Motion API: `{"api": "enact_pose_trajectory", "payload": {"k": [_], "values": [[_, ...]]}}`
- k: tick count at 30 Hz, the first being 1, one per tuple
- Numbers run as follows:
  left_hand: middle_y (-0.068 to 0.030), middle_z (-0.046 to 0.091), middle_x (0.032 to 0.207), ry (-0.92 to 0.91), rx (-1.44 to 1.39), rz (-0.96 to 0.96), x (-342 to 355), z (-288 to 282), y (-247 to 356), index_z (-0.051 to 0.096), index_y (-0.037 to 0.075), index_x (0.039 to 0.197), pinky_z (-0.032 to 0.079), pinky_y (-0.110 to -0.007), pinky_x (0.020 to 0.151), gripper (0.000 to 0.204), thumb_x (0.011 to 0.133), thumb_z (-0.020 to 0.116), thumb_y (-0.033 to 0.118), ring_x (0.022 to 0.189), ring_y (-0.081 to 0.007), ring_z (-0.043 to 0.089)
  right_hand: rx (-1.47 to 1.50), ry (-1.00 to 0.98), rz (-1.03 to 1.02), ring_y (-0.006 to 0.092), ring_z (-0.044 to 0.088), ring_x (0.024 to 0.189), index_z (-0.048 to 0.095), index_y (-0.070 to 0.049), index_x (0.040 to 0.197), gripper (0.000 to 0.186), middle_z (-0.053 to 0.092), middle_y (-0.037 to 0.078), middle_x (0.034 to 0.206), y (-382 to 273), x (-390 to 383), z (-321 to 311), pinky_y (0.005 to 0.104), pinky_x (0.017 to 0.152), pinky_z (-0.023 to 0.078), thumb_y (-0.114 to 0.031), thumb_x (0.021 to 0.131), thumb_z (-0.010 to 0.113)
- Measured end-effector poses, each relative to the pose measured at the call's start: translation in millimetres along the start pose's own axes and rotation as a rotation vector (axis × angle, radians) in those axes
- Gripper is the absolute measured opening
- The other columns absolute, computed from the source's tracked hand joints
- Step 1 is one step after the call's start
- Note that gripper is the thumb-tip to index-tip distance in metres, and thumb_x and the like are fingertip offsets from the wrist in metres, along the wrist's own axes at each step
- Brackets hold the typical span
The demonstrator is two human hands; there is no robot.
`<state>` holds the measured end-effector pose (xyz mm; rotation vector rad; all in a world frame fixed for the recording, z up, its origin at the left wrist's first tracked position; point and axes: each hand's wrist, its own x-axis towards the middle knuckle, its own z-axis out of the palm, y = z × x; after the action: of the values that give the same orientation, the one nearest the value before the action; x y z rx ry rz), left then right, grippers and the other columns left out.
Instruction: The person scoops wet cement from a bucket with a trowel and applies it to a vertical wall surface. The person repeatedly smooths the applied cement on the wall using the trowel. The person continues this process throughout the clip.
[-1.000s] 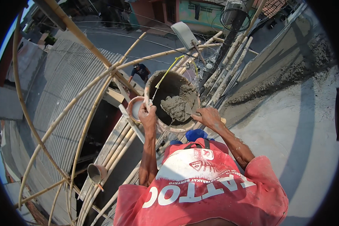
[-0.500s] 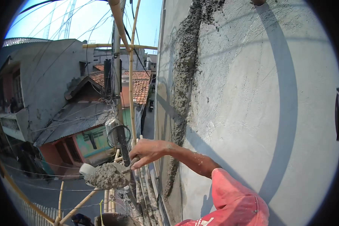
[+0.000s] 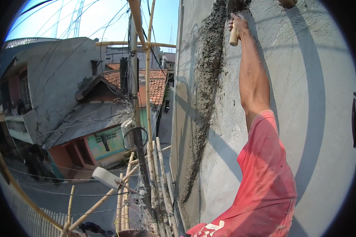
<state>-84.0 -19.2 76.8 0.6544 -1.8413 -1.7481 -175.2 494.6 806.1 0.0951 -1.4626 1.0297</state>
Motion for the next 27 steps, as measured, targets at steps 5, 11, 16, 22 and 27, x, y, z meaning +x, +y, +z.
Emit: {"api": "enact_pose_trajectory", "payload": {"k": [5, 11, 16, 22, 27], "values": [[-0.0029, 0.045, 0.07, 0.09, 0.049, -0.062, -12, -43, -22, 0.049, -0.002, 0.081, 0.036, -0.024, 0.057, 0.014, 0.067, 0.049, -0.001, 0.061, -0.0111, 0.042, 0.137, -0.047, 0.261, 0.0066, 0.043, 0.042, 0.046, -0.007, 0.077, 0.025, 0.043, -0.002, 0.057, 86, -322, 19, 0.0213, 0.037, 0.035, -0.029, 0.086, 0.055], [-0.0053, 0.046, 0.068, 0.046, 0.061, -0.075, -1, -66, -61, 0.049, -0.003, 0.08, 0.037, -0.028, 0.056, 0.014, 0.067, 0.049, 0.001, 0.06, -0.0135, 0.042, -0.399, -0.82, 0.691, 0.0147, 0.057, 0.055, 0.056, 0.003, 0.093, 0.031, 0.058, 0.01, 0.064, 201, -691, 12, 0.0311, 0.051, 0.045, -0.025, 0.08, 0.058], [0.0017, 0.045, 0.066, -0.08, 0.069, -0.14, 2, -69, -51, 0.05, 0.002, 0.075, 0.033, -0.022, 0.052, 0.009, 0.069, 0.057, 0.002, 0.058, -0.0072, 0.039, -0.249, -1.824, 0.321, 0.0277, 0.061, 0.065, 0.057, -0.003, 0.084, 0.027, 0.062, 0.014, 0.081, 178, -768, -7, 0.0358, 0.054, 0.046, -0.027, 0.073, 0.062], [0.003, 0.043, 0.063, -0.165, 0.108, -0.094, -5, -70, -11, 0.051, 0.002, 0.07, 0.032, -0.022, 0.051, 0.007, 0.071, 0.056, 0.006, 0.058, -0.0055, 0.037, -0.459, -1.884, -0.226, 0.0249, 0.061, 0.07, 0.061, -0.005, 0.075, 0.013, 0.06, 0.013, 0.072, 137, -847, 35, 0.0342, 0.055, 0.048, -0.017, 0.072, 0.056], [0.003, 0.042, 0.062, -0.241, 0.136, -0.044, -9, -70, -2, 0.05, 0.002, 0.069, 0.032, -0.022, 0.05, 0.007, 0.071, 0.055, 0.006, 0.057, -0.0054, 0.037, -0.041, -1.888, -0.632, 0.0218, 0.059, 0.061, 0.061, -0.005, 0.066, 0.011, 0.056, 0.01, 0.063, 98, -861, 14, 0.0332, 0.052, 0.046, -0.015, 0.067, 0.056]]}}
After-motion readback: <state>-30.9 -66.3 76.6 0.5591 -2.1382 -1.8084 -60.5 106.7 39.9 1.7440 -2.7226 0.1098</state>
